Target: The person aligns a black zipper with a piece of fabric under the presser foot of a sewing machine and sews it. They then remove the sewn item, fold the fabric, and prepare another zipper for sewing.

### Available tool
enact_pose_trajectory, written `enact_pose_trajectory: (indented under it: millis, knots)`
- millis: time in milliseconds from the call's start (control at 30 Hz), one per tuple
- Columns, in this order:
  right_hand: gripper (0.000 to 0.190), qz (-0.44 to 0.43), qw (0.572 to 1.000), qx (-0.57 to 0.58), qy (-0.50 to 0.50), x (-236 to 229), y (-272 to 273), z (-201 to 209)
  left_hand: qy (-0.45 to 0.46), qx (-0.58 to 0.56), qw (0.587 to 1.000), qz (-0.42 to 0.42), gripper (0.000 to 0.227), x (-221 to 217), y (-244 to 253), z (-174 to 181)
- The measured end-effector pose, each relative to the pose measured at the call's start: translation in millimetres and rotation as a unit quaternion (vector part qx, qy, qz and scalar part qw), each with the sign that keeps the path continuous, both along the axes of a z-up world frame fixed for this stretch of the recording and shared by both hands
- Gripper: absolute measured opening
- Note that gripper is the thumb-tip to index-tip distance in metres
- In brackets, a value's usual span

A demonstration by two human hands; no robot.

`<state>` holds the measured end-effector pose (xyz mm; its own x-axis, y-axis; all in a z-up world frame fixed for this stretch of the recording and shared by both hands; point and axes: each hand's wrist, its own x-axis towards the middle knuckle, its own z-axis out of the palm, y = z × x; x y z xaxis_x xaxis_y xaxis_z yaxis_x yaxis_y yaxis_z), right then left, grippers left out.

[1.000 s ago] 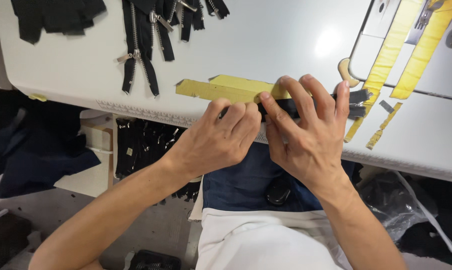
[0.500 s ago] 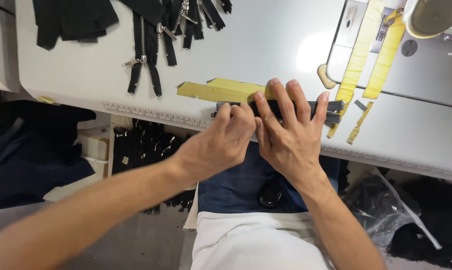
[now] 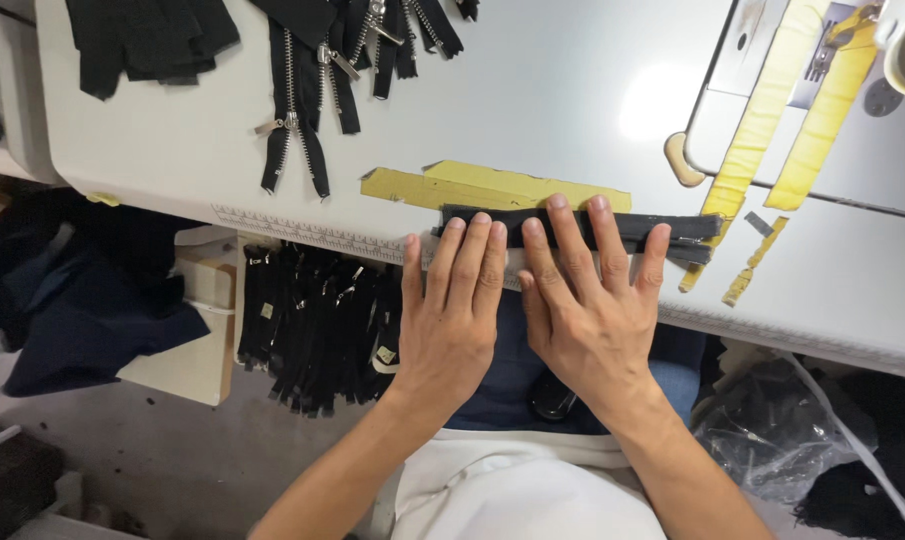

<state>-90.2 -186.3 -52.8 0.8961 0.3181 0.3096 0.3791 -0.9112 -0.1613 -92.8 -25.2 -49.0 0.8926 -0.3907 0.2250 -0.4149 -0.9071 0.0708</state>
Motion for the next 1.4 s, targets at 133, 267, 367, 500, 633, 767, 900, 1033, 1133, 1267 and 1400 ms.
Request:
enact_pose_trajectory:
  millis: [133,267,367,500,633,767,900,1033,1133,1267,1400]
  knots:
    - [0.038,-0.016,1.0,0.014,0.016,-2.5,3.3,-3.0,-0.034,-0.106,0.994,0.0,0.028,7.6,3.8,12.1]
    - [0.038,-0.019,0.999,0.025,0.019,-3.4,3.0,-6.5,-0.078,-0.128,0.989,-0.015,0.026,9.3,-4.8,13.9]
    - [0.037,-0.009,0.999,0.03,0.021,-2.7,0.7,-6.0,-0.063,-0.096,0.993,-0.032,0.028,11.1,-10.7,0.4]
    - [0.035,-0.004,0.999,0.037,0.012,0.5,-3.1,-5.5,-0.056,-0.088,0.994,-0.029,0.033,13.1,-12.2,-2.5]
    - [0.041,-0.007,0.997,0.067,0.029,-9.9,-13.6,-10.8,-0.025,-0.128,0.991,-0.025,0.03,21.0,1.1,2.4]
    - [0.044,-0.06,0.995,0.077,0.01,-26.6,-36.2,-11.0,-0.027,-0.129,0.991,-0.007,0.023,30.0,8.2,12.0]
    - [0.046,-0.09,0.991,0.101,0.007,-36.4,-57.0,-5.2,-0.039,-0.159,0.986,-0.028,0.021,28.4,-4.3,23.7]
    - [0.034,-0.11,0.99,0.089,0.004,-35.8,-70.8,-7.5,-0.034,-0.163,0.985,-0.037,0.016,29.0,-26.0,23.0]
    - [0.024,-0.136,0.988,0.069,0.001,-35.3,-74.0,-5.5,-0.028,-0.156,0.987,-0.027,0.011,34.4,-29.4,17.5]
    - [0.02,-0.15,0.984,0.099,0.007,-38.3,-68.0,3.4,-0.021,-0.159,0.986,-0.033,0.015,36.4,-23.7,13.6]
    - [0.026,-0.127,0.983,0.126,0.033,-19.0,-49.2,29.8,-0.044,-0.183,0.982,0.008,0.018,27.4,-19.9,17.4]
